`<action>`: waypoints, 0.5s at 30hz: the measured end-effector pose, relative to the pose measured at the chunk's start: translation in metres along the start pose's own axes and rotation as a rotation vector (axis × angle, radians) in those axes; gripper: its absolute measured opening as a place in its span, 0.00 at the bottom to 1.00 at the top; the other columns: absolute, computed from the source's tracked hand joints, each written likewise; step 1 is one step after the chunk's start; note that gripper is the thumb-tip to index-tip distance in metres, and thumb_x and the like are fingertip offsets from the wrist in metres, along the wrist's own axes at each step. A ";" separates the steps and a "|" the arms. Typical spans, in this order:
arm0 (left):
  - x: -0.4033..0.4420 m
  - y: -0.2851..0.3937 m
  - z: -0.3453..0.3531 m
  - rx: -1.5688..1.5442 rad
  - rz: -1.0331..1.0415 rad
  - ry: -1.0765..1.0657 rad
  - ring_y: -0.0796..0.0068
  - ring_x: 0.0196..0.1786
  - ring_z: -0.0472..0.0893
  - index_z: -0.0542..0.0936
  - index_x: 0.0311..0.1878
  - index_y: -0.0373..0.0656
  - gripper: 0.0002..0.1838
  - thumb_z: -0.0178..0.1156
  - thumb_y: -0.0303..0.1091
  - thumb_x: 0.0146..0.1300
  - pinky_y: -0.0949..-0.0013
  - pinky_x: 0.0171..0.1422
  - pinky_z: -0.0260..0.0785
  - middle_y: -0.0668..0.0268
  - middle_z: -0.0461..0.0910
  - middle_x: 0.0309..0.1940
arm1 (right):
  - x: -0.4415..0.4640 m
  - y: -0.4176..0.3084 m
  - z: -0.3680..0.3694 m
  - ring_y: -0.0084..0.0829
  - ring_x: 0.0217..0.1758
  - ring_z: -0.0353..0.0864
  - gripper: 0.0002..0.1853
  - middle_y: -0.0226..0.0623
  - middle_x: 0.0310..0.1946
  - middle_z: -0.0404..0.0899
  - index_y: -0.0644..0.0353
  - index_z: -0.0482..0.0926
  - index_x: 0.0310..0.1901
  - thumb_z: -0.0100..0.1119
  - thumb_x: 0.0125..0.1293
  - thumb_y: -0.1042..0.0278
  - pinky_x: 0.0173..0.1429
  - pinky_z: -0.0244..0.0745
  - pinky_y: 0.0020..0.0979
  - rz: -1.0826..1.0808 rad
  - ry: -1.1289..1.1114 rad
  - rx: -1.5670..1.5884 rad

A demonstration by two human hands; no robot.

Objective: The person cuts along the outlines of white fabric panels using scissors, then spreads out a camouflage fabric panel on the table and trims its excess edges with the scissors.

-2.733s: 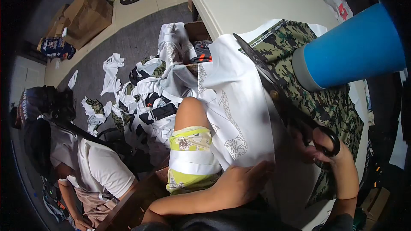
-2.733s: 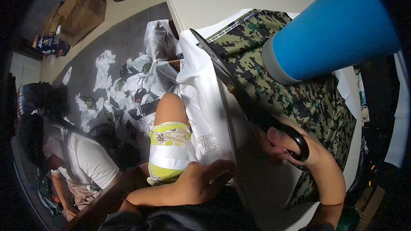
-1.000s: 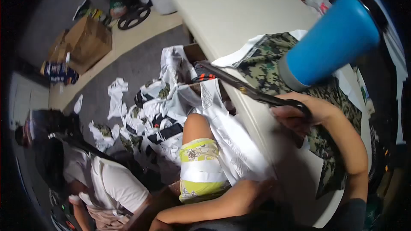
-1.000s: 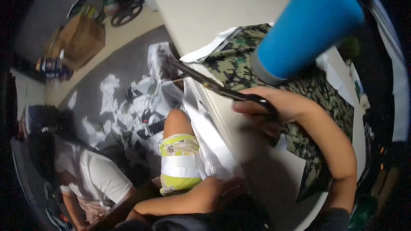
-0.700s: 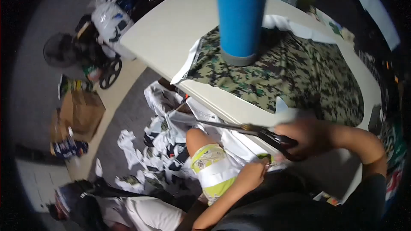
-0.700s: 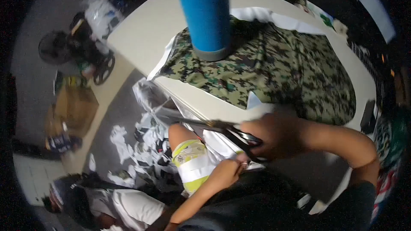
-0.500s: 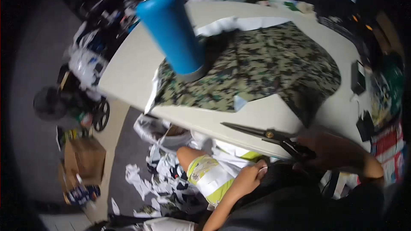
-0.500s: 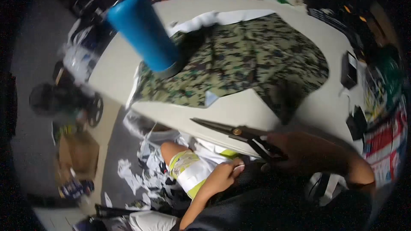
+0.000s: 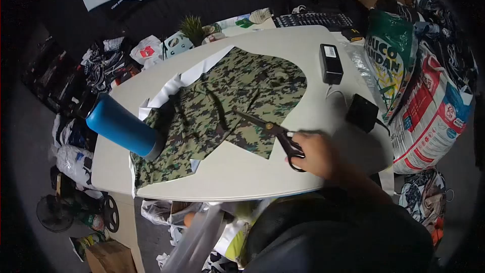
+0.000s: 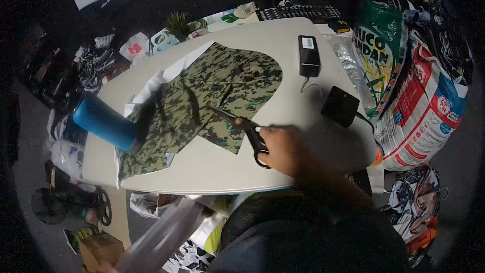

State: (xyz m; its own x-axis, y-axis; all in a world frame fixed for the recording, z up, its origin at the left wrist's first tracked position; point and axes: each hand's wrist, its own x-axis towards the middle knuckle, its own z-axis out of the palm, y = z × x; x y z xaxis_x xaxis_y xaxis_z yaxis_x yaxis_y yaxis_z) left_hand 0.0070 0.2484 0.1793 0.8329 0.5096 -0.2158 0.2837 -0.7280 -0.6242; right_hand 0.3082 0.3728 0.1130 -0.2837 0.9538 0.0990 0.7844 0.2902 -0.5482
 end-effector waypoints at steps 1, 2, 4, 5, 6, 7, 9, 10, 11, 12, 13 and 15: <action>0.004 0.001 -0.005 -0.193 -0.149 -0.030 0.74 0.36 0.79 0.73 0.47 0.33 0.12 0.45 0.25 0.62 0.85 0.37 0.69 0.56 0.76 0.40 | 0.000 0.001 -0.003 0.40 0.28 0.74 0.15 0.41 0.25 0.74 0.62 0.74 0.34 0.64 0.51 0.62 0.36 0.69 0.37 -0.031 -0.003 -0.039; 0.008 0.003 -0.010 -0.389 -0.299 -0.061 0.74 0.34 0.80 0.72 0.48 0.33 0.13 0.45 0.27 0.63 0.83 0.36 0.71 0.56 0.77 0.42 | 0.000 0.002 -0.006 0.40 0.29 0.74 0.14 0.41 0.27 0.75 0.62 0.74 0.34 0.64 0.51 0.62 0.37 0.69 0.37 -0.062 -0.009 -0.078; 0.014 0.008 -0.019 -0.777 -0.604 -0.126 0.74 0.30 0.81 0.71 0.52 0.33 0.15 0.45 0.29 0.65 0.80 0.33 0.75 0.56 0.77 0.46 | 0.001 0.004 -0.011 0.39 0.31 0.75 0.14 0.40 0.29 0.75 0.62 0.75 0.36 0.64 0.51 0.63 0.38 0.70 0.36 -0.133 -0.021 -0.153; 0.017 0.018 -0.016 -0.773 -0.609 -0.124 0.74 0.30 0.81 0.71 0.52 0.33 0.15 0.45 0.29 0.65 0.80 0.33 0.75 0.56 0.77 0.46 | 0.001 0.006 -0.014 0.39 0.31 0.75 0.14 0.40 0.29 0.75 0.62 0.75 0.36 0.64 0.51 0.63 0.38 0.70 0.36 -0.139 -0.018 -0.153; 0.018 0.038 -0.003 -0.559 -0.583 -0.141 0.73 0.33 0.80 0.71 0.52 0.33 0.15 0.44 0.30 0.66 0.79 0.38 0.74 0.56 0.77 0.45 | 0.000 0.007 -0.017 0.39 0.32 0.75 0.14 0.40 0.30 0.75 0.61 0.75 0.37 0.63 0.51 0.64 0.39 0.70 0.35 -0.209 0.027 -0.106; 0.020 0.063 0.013 -0.345 -0.553 -0.157 0.72 0.37 0.80 0.72 0.52 0.33 0.16 0.43 0.31 0.67 0.77 0.43 0.72 0.56 0.77 0.44 | -0.002 0.009 -0.021 0.39 0.33 0.74 0.14 0.39 0.31 0.75 0.61 0.75 0.37 0.63 0.51 0.65 0.40 0.70 0.35 -0.278 0.071 -0.059; 0.028 0.105 0.038 0.081 -0.473 -0.184 0.70 0.43 0.79 0.72 0.53 0.34 0.17 0.42 0.34 0.69 0.73 0.53 0.70 0.56 0.78 0.42 | -0.009 0.017 -0.035 0.38 0.35 0.74 0.13 0.38 0.33 0.76 0.61 0.76 0.39 0.62 0.52 0.66 0.42 0.70 0.33 -0.406 0.163 0.036; 0.038 0.100 0.029 0.292 -0.425 -0.195 0.70 0.46 0.78 0.73 0.54 0.34 0.18 0.41 0.35 0.70 0.71 0.58 0.68 0.56 0.78 0.41 | -0.013 0.019 -0.042 0.37 0.37 0.74 0.13 0.37 0.33 0.76 0.61 0.76 0.40 0.61 0.53 0.67 0.42 0.70 0.33 -0.384 0.110 0.089; 0.060 0.098 0.023 0.297 -0.421 -0.192 0.70 0.46 0.78 0.73 0.54 0.34 0.18 0.41 0.35 0.70 0.71 0.58 0.68 0.56 0.78 0.41 | -0.017 0.022 -0.048 0.36 0.38 0.74 0.13 0.37 0.33 0.76 0.61 0.76 0.41 0.61 0.53 0.68 0.43 0.69 0.32 -0.361 0.059 0.142; 0.084 0.085 0.006 0.169 -0.446 -0.086 0.70 0.45 0.78 0.73 0.53 0.34 0.17 0.42 0.34 0.69 0.72 0.55 0.68 0.56 0.78 0.40 | -0.016 0.032 -0.053 0.36 0.38 0.74 0.13 0.37 0.33 0.76 0.61 0.76 0.41 0.61 0.53 0.68 0.43 0.69 0.32 -0.360 0.065 0.143; 0.102 0.074 -0.008 0.040 -0.472 0.019 0.71 0.43 0.77 0.73 0.52 0.34 0.16 0.44 0.33 0.68 0.72 0.53 0.68 0.57 0.78 0.39 | -0.011 0.046 -0.061 0.35 0.37 0.74 0.12 0.36 0.33 0.76 0.61 0.76 0.40 0.60 0.54 0.70 0.42 0.70 0.31 -0.416 0.221 0.143; 0.122 0.061 -0.033 -0.234 -0.521 0.224 0.72 0.39 0.76 0.74 0.51 0.35 0.15 0.47 0.32 0.65 0.73 0.48 0.68 0.58 0.78 0.37 | 0.005 0.061 -0.092 0.33 0.33 0.74 0.08 0.37 0.33 0.76 0.62 0.75 0.38 0.57 0.55 0.74 0.39 0.70 0.30 -0.266 0.295 0.179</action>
State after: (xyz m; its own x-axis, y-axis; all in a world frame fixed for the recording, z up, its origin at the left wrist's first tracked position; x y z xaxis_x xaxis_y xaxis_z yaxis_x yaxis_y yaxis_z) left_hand 0.1420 0.2508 0.1397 0.6289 0.7353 0.2527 0.7562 -0.5030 -0.4184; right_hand 0.4051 0.4024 0.1561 -0.2724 0.8368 0.4750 0.5903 0.5352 -0.6043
